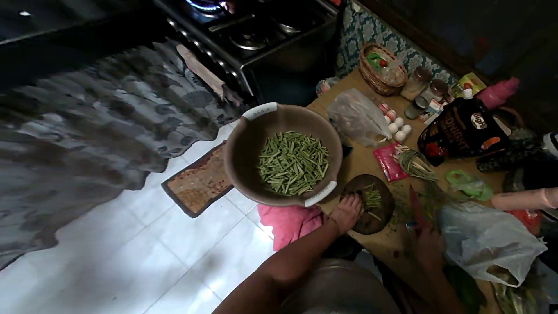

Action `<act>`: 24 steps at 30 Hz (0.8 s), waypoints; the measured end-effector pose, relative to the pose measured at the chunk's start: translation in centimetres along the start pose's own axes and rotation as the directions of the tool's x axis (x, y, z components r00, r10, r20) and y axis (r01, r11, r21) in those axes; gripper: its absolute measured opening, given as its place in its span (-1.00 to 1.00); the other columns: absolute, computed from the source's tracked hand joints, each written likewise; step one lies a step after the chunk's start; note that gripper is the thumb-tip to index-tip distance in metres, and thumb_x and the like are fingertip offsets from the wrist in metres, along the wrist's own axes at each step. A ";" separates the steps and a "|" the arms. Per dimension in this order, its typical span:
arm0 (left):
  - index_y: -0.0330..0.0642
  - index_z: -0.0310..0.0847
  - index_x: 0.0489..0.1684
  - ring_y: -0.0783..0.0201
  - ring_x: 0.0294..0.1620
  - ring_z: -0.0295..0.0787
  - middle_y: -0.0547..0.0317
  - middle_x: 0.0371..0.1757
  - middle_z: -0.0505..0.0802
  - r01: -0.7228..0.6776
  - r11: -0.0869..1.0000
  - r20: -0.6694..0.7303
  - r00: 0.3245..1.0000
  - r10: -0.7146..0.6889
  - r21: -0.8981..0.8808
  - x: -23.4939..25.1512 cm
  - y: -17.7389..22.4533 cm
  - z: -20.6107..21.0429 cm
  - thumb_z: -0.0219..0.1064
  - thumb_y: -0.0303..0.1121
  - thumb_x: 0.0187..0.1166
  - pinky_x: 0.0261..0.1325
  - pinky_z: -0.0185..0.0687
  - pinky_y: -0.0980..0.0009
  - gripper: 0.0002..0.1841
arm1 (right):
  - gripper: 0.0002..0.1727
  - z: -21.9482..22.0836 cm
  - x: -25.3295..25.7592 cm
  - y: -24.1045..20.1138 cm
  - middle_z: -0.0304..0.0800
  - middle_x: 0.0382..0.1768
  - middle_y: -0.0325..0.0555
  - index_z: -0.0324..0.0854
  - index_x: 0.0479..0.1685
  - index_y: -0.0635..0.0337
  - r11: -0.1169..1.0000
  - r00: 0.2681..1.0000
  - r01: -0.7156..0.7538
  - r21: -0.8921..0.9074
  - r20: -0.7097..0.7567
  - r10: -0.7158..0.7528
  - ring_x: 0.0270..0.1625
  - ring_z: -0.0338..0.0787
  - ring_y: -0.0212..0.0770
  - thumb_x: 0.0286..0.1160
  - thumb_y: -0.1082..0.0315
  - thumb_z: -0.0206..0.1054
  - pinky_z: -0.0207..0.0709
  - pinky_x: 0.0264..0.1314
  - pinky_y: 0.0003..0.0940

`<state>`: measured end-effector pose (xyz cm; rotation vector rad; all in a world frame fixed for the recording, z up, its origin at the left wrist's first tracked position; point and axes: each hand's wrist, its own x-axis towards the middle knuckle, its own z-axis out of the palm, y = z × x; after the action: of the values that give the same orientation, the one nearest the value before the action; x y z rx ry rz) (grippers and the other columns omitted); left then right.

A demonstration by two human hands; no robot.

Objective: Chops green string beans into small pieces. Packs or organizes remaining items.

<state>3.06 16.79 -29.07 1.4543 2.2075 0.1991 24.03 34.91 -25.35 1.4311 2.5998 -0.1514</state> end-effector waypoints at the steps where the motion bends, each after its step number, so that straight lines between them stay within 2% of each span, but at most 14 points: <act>1: -0.52 0.06 0.78 -0.28 0.83 0.15 -0.41 0.81 0.24 -0.001 1.000 -0.004 1.000 0.001 0.001 0.0 0.0 0.0 -0.25 -0.06 0.93 0.83 -0.01 -0.12 -0.32 | -0.17 -0.5 0.0 -1.1 0.44 0.55 0.54 0.42 0.59 0.45 0.992 0.992 0.120 -0.037 -0.040 -0.122 0.59 0.45 0.51 0.64 -0.16 0.25 0.34 0.59 0.37; 2: -0.53 0.06 0.78 -0.29 0.83 0.14 -0.42 0.81 0.24 -0.003 1.000 -0.001 1.000 0.003 -0.004 -0.1 0.0 -0.1 -0.25 -0.06 0.93 0.83 -0.02 -0.13 -0.32 | -0.08 -1.2 0.2 -2.5 0.34 0.64 0.50 0.39 0.64 0.41 0.961 0.960 0.274 -0.021 -0.045 -0.275 0.68 0.36 0.50 0.57 -0.24 0.30 0.24 0.66 0.38; 3: -0.55 0.05 0.77 -0.30 0.84 0.12 -0.44 0.81 0.23 -0.008 1.000 0.003 1.000 0.008 -0.011 -0.2 0.0 -0.2 -0.24 -0.07 0.93 0.83 -0.03 -0.14 -0.32 | -0.01 -1.2 0.9 -4.0 0.25 0.71 0.47 0.37 0.69 0.35 0.888 0.889 0.457 0.051 -0.058 -0.454 0.75 0.24 0.49 0.44 -0.27 0.40 0.12 0.73 0.41; 4: -0.55 0.06 0.77 -0.31 0.83 0.12 -0.44 0.80 0.24 -0.012 1.000 -0.001 1.000 0.012 -0.016 -0.2 0.0 -0.2 -0.24 -0.07 0.94 0.83 -0.03 -0.14 -0.32 | 0.06 -0.9 2.0 -5.3 0.16 0.77 0.42 0.34 0.74 0.25 0.768 0.775 0.631 0.113 -0.056 -0.629 0.81 0.11 0.47 0.32 -0.32 0.45 -0.04 0.78 0.46; 6: -0.56 0.04 0.77 -0.31 0.84 0.11 -0.44 0.81 0.23 -0.014 1.000 0.010 1.000 0.014 -0.011 -0.3 0.0 -0.3 -0.26 -0.08 0.94 0.83 -0.04 -0.15 -0.33 | 0.21 -0.3 4.9 -7.9 -0.03 0.86 0.30 0.24 0.82 0.12 0.557 0.559 0.814 0.165 0.040 -0.828 0.90 -0.16 0.40 0.16 -0.47 0.45 -0.33 0.82 0.51; 7: -0.56 0.05 0.77 -0.31 0.84 0.11 -0.44 0.81 0.23 -0.015 1.000 0.011 1.000 0.015 -0.008 -0.3 0.0 -0.4 -0.26 -0.08 0.94 0.83 -0.03 -0.14 -0.33 | 0.24 -0.3 6.5 -8.9 -0.08 0.88 0.26 0.19 0.85 0.09 0.497 0.485 0.852 0.164 0.108 -0.868 0.92 -0.23 0.36 0.14 -0.50 0.43 -0.42 0.83 0.49; 9: -0.56 0.07 0.76 -0.30 0.84 0.12 -0.44 0.80 0.24 -0.016 1.000 0.005 1.000 0.016 -0.016 -0.3 0.1 -0.3 -0.25 -0.10 0.94 0.83 -0.03 -0.14 -0.34 | 0.22 -0.4 9.0 -10.0 -0.08 0.90 0.14 0.09 0.90 0.02 0.451 0.410 0.880 0.151 0.238 -0.880 0.94 -0.24 0.24 0.23 -0.49 0.39 -0.45 0.85 0.44; 10: -0.56 0.08 0.76 -0.30 0.84 0.12 -0.44 0.80 0.24 -0.017 1.000 0.003 1.000 0.017 -0.022 -0.2 0.1 -0.3 -0.25 -0.11 0.94 0.83 -0.03 -0.14 -0.35 | 0.11 -0.4 9.9 -10.2 -0.01 0.89 0.10 0.12 0.89 -0.02 0.446 0.397 0.882 0.151 0.269 -0.877 0.94 -0.17 0.21 0.35 -0.44 0.35 -0.36 0.86 0.41; 11: -0.55 0.08 0.76 -0.29 0.84 0.11 -0.43 0.81 0.24 -0.016 0.999 0.002 1.000 0.016 -0.031 -0.2 0.0 -0.3 -0.24 -0.11 0.94 0.83 -0.04 -0.13 -0.35 | -0.04 -0.4 10.5 -10.3 0.17 0.83 0.10 0.24 0.84 -0.06 0.429 0.391 0.894 0.130 0.243 -0.888 0.89 0.04 0.23 0.48 -0.37 0.29 -0.09 0.82 0.38; 13: -0.53 0.08 0.77 -0.27 0.86 0.08 -0.41 0.81 0.23 -0.010 0.998 0.008 1.000 0.011 -0.065 -0.3 -0.1 -0.4 -0.21 -0.13 0.94 0.84 -0.08 -0.14 -0.37 | -0.30 -0.2 10.2 -10.4 0.45 0.66 0.20 0.46 0.69 -0.07 0.431 0.410 0.898 0.085 0.192 -0.892 0.70 0.39 0.34 0.63 -0.18 0.27 0.28 0.64 0.36; 15: -0.52 0.10 0.76 -0.26 0.86 0.07 -0.39 0.82 0.23 -0.013 0.996 -0.003 1.000 0.012 -0.086 -0.4 -0.1 -0.3 -0.20 -0.14 0.94 0.85 -0.09 -0.14 -0.38 | -0.44 0.4 8.8 -10.2 0.54 0.55 0.32 0.54 0.61 0.09 0.504 0.487 0.861 0.063 0.179 -0.855 0.57 0.53 0.40 0.76 0.01 0.19 0.39 0.57 0.32; 18: -0.52 0.14 0.74 -0.27 0.84 0.11 -0.40 0.80 0.26 -0.031 0.997 -0.031 0.999 0.028 -0.077 -0.4 -0.2 -0.1 -0.18 -0.15 0.93 0.83 -0.04 -0.12 -0.39 | -0.50 1.3 7.1 -10.3 0.54 0.49 0.44 0.48 0.58 0.37 0.696 0.680 0.710 0.103 0.157 -0.717 0.50 0.60 0.39 0.82 0.23 0.11 0.48 0.54 0.19; 20: -0.52 0.14 0.74 -0.27 0.85 0.10 -0.40 0.80 0.25 -0.033 0.996 -0.028 0.999 0.031 -0.079 -0.3 -0.2 -0.1 -0.18 -0.16 0.93 0.84 -0.05 -0.12 -0.39 | -0.51 1.2 6.6 -11.0 0.51 0.48 0.47 0.40 0.62 0.42 0.794 0.780 0.595 0.128 0.148 -0.608 0.47 0.64 0.38 0.78 0.37 0.11 0.53 0.51 0.14; 24: -0.51 0.17 0.73 -0.25 0.84 0.14 -0.38 0.79 0.30 -0.036 0.995 -0.052 0.998 0.032 -0.088 -0.1 -0.3 0.4 -0.16 -0.13 0.93 0.83 -0.03 -0.11 -0.39 | -0.48 0.7 5.6 -11.7 0.47 0.51 0.49 0.37 0.67 0.35 0.863 0.852 0.489 0.123 0.143 -0.503 0.47 0.62 0.41 0.73 0.46 0.15 0.55 0.48 0.17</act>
<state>3.00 16.50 -29.47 1.4538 2.1855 0.3449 11.26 33.14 -27.06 0.6872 2.7790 -0.4305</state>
